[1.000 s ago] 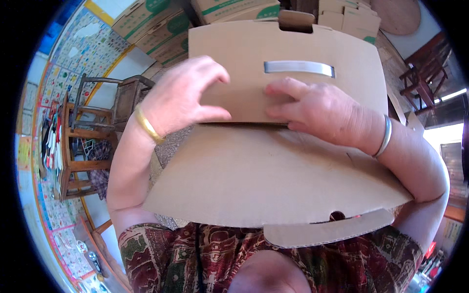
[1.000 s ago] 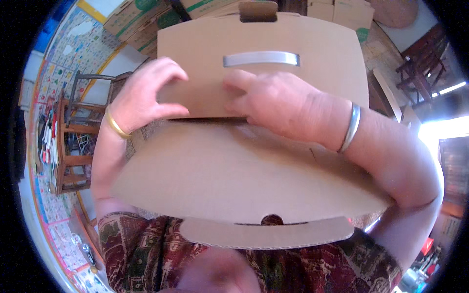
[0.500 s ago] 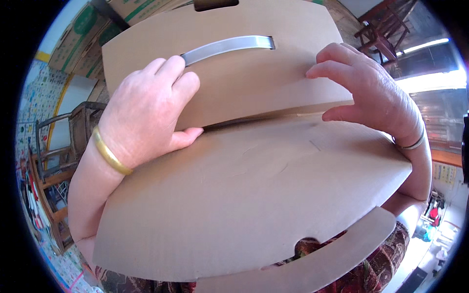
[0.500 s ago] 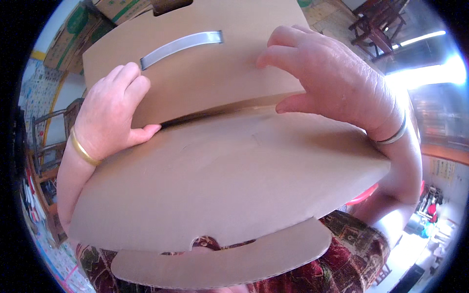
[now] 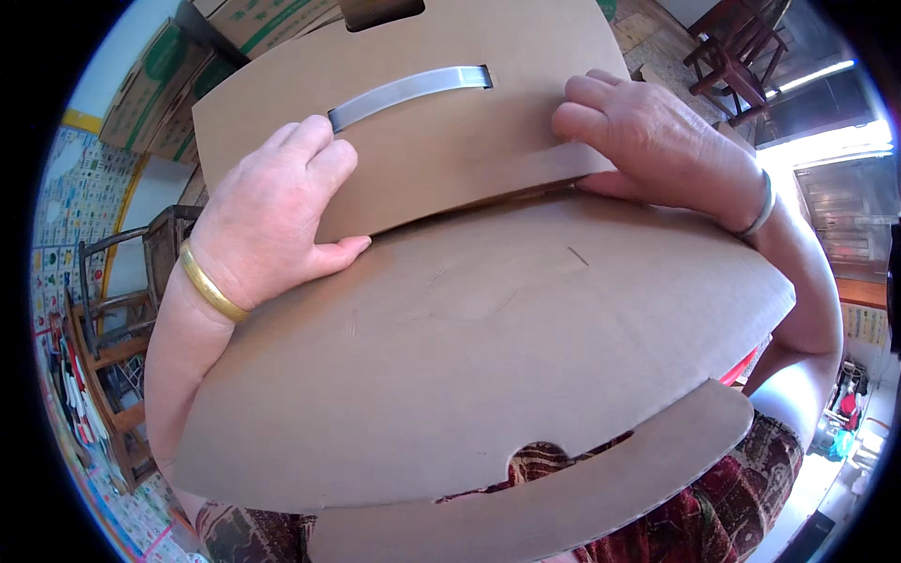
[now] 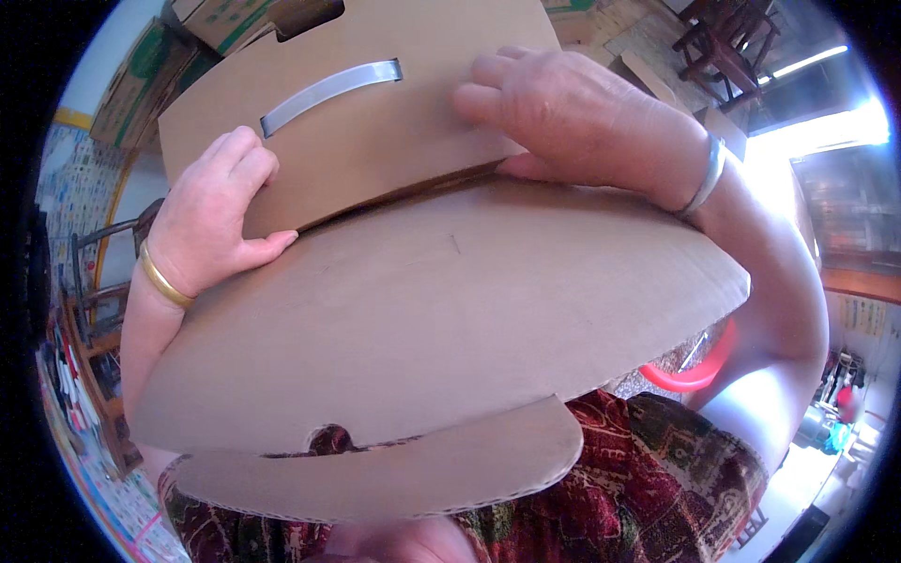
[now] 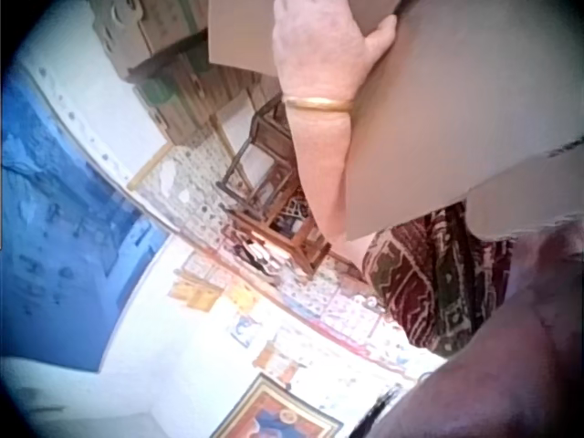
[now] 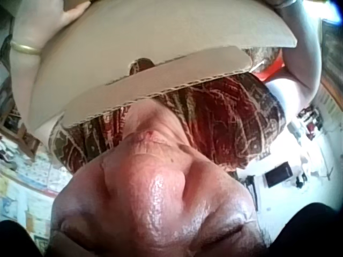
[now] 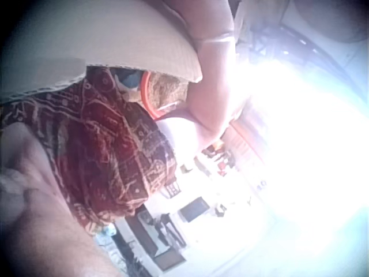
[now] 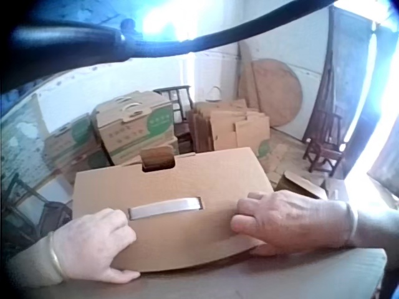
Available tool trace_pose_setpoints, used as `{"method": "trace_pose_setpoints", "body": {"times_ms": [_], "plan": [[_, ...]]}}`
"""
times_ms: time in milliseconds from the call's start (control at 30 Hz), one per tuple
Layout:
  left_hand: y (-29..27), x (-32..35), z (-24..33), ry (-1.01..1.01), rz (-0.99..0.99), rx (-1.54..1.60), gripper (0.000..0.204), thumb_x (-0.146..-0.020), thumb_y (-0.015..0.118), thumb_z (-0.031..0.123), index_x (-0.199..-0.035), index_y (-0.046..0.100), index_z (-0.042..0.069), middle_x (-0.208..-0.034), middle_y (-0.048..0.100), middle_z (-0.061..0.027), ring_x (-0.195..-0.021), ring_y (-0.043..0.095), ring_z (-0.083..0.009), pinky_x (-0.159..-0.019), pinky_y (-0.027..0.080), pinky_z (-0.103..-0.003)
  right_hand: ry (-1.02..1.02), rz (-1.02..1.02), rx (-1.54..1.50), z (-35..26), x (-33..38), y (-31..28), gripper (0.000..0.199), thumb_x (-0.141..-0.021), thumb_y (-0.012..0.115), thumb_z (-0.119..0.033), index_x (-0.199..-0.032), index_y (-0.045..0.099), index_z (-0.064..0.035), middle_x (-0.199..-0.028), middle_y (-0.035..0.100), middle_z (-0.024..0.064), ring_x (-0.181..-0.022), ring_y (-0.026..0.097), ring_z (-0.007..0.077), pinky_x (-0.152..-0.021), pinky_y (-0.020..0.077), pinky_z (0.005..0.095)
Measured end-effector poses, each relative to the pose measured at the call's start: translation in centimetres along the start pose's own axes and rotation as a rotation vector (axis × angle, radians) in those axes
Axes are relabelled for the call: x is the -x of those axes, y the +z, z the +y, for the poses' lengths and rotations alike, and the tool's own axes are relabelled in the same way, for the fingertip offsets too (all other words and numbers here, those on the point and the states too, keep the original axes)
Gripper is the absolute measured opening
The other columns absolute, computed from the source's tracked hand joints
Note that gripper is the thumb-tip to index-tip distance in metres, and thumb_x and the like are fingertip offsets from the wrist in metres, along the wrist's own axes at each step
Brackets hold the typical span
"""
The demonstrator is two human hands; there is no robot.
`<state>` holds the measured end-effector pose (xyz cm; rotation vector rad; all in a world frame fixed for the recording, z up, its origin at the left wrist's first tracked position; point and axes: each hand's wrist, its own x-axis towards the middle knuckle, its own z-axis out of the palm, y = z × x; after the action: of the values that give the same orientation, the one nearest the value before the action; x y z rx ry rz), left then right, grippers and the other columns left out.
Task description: The person assembles a flat cardboard box by folding its flaps and securing them with clear packing tape. They use a tape dispenser to apply tape along the seams and then fold the top flaps to form the box structure.
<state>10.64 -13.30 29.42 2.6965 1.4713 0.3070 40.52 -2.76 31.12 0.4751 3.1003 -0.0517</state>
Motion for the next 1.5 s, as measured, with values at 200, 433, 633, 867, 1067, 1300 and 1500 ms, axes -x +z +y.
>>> {"method": "trace_pose_setpoints", "body": {"times_ms": [200, 433, 633, 867, 1067, 1300, 1500], "plan": [[0.2, 0.5, -0.4, -0.008, 0.02, 0.005, 0.047, -0.055, 0.081, 0.019, -0.084, 0.045, 0.007, -0.086, 0.044, -0.0109, -0.083, 0.049, -0.0314, -0.07, 0.044, -0.039, -0.03, -0.044, -0.02, -0.3, -0.2, 1.0, 0.029, -0.068, 0.073, -0.011, -0.083, 0.05, -0.0062, -0.083, 0.054, 0.0101, -0.085, 0.057, 0.0296, -0.07, 0.0502, 0.0391], [0.7, 0.4, -0.2, -0.028, 0.039, -0.013, 0.049, -0.053, 0.082, 0.018, -0.082, 0.044, 0.007, -0.085, 0.043, -0.0097, -0.082, 0.049, -0.0304, -0.069, 0.043, -0.039, -0.096, -0.041, -0.056, -0.1, 0.0, 2.0, 0.023, -0.073, 0.069, -0.012, -0.078, 0.048, -0.0051, -0.074, 0.053, 0.0105, -0.077, 0.057, 0.0307, -0.066, 0.0482, 0.0397], [0.6, 0.3, -0.8, -0.032, 0.011, 0.025, 0.049, -0.054, 0.082, 0.023, -0.082, 0.044, 0.007, -0.083, 0.045, -0.0089, -0.081, 0.049, -0.0301, -0.069, 0.043, -0.039, 0.085, -0.187, -0.229, 0.2, -1.1, 0.8, 0.014, -0.078, 0.066, -0.014, -0.078, 0.057, -0.0037, -0.07, 0.06, 0.0119, -0.069, 0.061, 0.0303, -0.063, 0.0483, 0.0379], [0.7, 0.7, -0.8, -0.027, -0.004, 0.073, 0.052, -0.055, 0.082, 0.031, -0.083, 0.047, 0.006, -0.083, 0.047, -0.0092, -0.08, 0.049, -0.0303, -0.069, 0.042, -0.039, 0.194, -0.269, -0.482, 0.6, 0.7, -0.1, 0.012, -0.082, 0.063, -0.013, -0.091, 0.066, -0.0051, -0.077, 0.067, 0.0076, -0.071, 0.064, 0.0233, -0.065, 0.0492, 0.0322], [1.1, 1.0, -1.5, -0.032, 0.005, 0.079, 0.048, -0.059, 0.081, 0.029, -0.083, 0.047, 0.005, -0.084, 0.047, -0.0099, -0.079, 0.048, -0.0304, -0.069, 0.042, -0.039, 0.155, -0.173, -0.38, 0.1, 0.1, 2.3, 0.009, -0.085, 0.057, -0.01, -0.086, 0.065, -0.0067, -0.076, 0.066, 0.0069, -0.072, 0.064, 0.0223, -0.067, 0.0491, 0.0325], [0.8, 0.5, -1.7, -0.028, 0.038, 0.064, 0.049, -0.058, 0.082, 0.029, -0.083, 0.047, 0.005, -0.084, 0.047, -0.01, -0.08, 0.049, -0.0306, -0.07, 0.042, -0.039, 0.201, -0.059, -0.761, 1.9, 0.5, 2.3, 0.015, -0.088, 0.058, -0.009, -0.099, 0.065, -0.0022, -0.085, 0.068, 0.0061, -0.078, 0.064, 0.015, -0.071, 0.0504, 0.0284], [0.8, 1.7, 0.1, -0.064, 0.029, 0.04, 0.047, -0.055, 0.083, 0.025, -0.082, 0.049, 0.007, -0.085, 0.048, -0.0081, -0.083, 0.051, -0.0291, -0.072, 0.044, -0.038, 0.535, 0.44, -1.008, 2.1, 5.7, 4.9, 0.018, -0.09, 0.061, -0.009, -0.107, 0.063, -0.0018, -0.098, 0.063, 0.002, -0.09, 0.058, 0.0089, -0.082, 0.0481, 0.0238]]}}
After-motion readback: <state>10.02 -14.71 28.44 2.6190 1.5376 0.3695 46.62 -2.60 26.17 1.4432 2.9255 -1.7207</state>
